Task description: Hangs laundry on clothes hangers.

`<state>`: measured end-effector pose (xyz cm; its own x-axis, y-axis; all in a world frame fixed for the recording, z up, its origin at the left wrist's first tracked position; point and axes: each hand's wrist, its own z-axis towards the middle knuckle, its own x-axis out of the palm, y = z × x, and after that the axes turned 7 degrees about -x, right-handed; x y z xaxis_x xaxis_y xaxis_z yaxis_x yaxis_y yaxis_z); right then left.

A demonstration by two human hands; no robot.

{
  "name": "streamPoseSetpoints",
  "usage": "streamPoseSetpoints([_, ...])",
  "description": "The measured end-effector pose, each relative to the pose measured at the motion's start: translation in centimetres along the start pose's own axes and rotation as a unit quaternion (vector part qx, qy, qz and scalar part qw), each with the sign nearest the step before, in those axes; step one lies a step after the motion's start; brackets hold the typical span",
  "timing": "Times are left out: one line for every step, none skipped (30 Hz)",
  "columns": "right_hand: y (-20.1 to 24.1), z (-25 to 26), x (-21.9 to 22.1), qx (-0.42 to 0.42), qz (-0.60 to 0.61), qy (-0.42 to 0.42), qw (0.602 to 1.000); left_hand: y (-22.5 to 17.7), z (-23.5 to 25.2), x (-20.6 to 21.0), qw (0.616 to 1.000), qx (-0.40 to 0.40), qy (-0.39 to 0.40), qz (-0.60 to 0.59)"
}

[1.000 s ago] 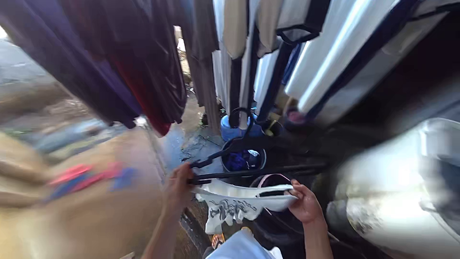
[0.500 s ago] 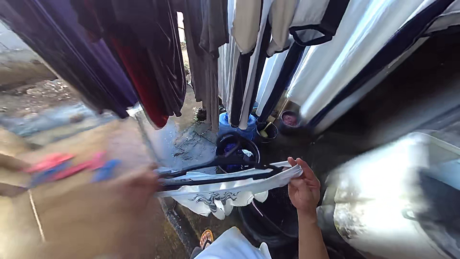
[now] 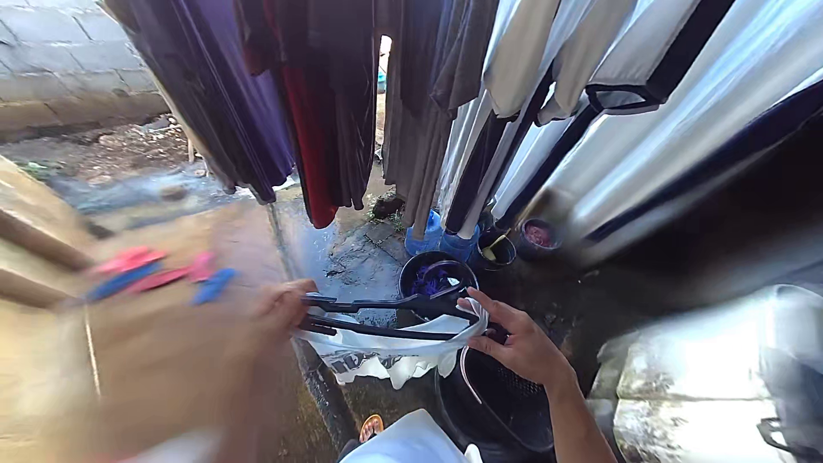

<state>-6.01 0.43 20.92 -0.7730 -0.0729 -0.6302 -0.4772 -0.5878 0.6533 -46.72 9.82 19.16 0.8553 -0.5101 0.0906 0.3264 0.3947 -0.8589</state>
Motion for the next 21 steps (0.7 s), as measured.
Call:
streamPoseSetpoints([0.0,0.6,0.6,0.003,0.014,0.012,1.000,-0.1,-0.2,-0.6,1.000,-0.006,0.002,-0.008])
streamPoseSetpoints([-0.1,1.2,1.2,0.001,0.032,0.023,0.999,-0.1,-0.3,-1.2,1.000,-0.010,-0.004,-0.010])
streamPoseSetpoints([-0.2,1.9,1.8,-0.008,0.053,0.032,0.998,-0.2,-0.5,-1.8,1.000,-0.012,-0.012,-0.009])
streamPoseSetpoints([-0.4,2.5,2.5,-0.020,0.073,0.033,0.997,-0.1,-0.7,-2.4,1.000,-0.013,-0.024,-0.003])
streamPoseSetpoints([-0.7,3.1,3.4,-0.029,0.082,0.019,0.996,-0.1,-1.0,-3.1,0.999,-0.019,-0.039,0.010])
streamPoseSetpoints([-0.9,3.6,4.2,-0.038,0.083,-0.003,0.996,-0.1,-1.3,-3.7,0.997,-0.039,-0.064,0.029])
streamPoseSetpoints([-1.2,4.0,4.8,-0.044,0.084,-0.024,0.995,-0.2,-1.5,-4.2,0.991,-0.074,-0.101,0.047])
streamPoseSetpoints([-1.3,4.2,5.1,-0.044,0.084,-0.044,0.995,-0.5,-1.6,-4.7,0.980,-0.120,-0.147,0.058])
streamPoseSetpoints([-1.4,4.3,5.2,-0.041,0.077,-0.060,0.994,-0.9,-1.6,-5.4,0.964,-0.168,-0.199,0.058])
streamPoseSetpoints([-1.6,4.4,5.2,-0.036,0.061,-0.067,0.995,-1.3,-1.7,-6.3,0.942,-0.210,-0.257,0.042])
streamPoseSetpoints([-1.9,4.4,5.0,-0.033,0.032,-0.063,0.997,-1.7,-1.8,-7.4,0.923,-0.235,-0.305,0.013])
streamPoseSetpoints([-2.2,4.5,4.8,-0.035,-0.012,-0.052,0.998,-2.1,-2.0,-8.5,0.911,-0.241,-0.334,-0.015])
streamPoseSetpoints([-2.6,4.8,4.7,-0.044,-0.055,-0.041,0.997,-2.5,-2.2,-9.5,0.910,-0.236,-0.339,-0.032])
streamPoseSetpoints([-3.0,5.3,4.8,-0.054,-0.089,-0.028,0.994,-2.9,-2.5,-10.3,0.916,-0.234,-0.326,-0.036])
streamPoseSetpoints([-3.1,5.8,5.2,-0.062,-0.109,-0.017,0.992,-3.3,-2.7,-10.9,0.923,-0.239,-0.299,-0.030])
streamPoseSetpoints([-3.2,6.4,5.7,-0.070,-0.115,-0.004,0.991,-3.5,-2.7,-11.2,0.932,-0.251,-0.260,-0.025])
streamPoseSetpoints([-3.3,7.2,6.3,-0.077,-0.112,0.011,0.991,-3.6,-2.4,-11.3,0.940,-0.265,-0.213,-0.024])
streamPoseSetpoints([-3.5,8.1,7.1,-0.086,-0.098,0.022,0.991,-3.5,-1.7,-11.1,0.946,-0.278,-0.164,-0.023])
streamPoseSetpoints([-3.8,9.1,8.1,-0.096,-0.078,0.031,0.992,-3.3,-0.7,-10.6,0.950,-0.290,-0.115,-0.023])
streamPoseSetpoints([-4.3,10.0,9.3,-0.104,-0.054,0.031,0.993,-3.0,0.4,-10.1,0.950,-0.306,-0.069,-0.012])
streamPoseSetpoints([-4.8,10.9,10.4,-0.110,-0.033,0.023,0.993,-2.8,1.4,-9.7,0.945,-0.325,-0.033,0.024])
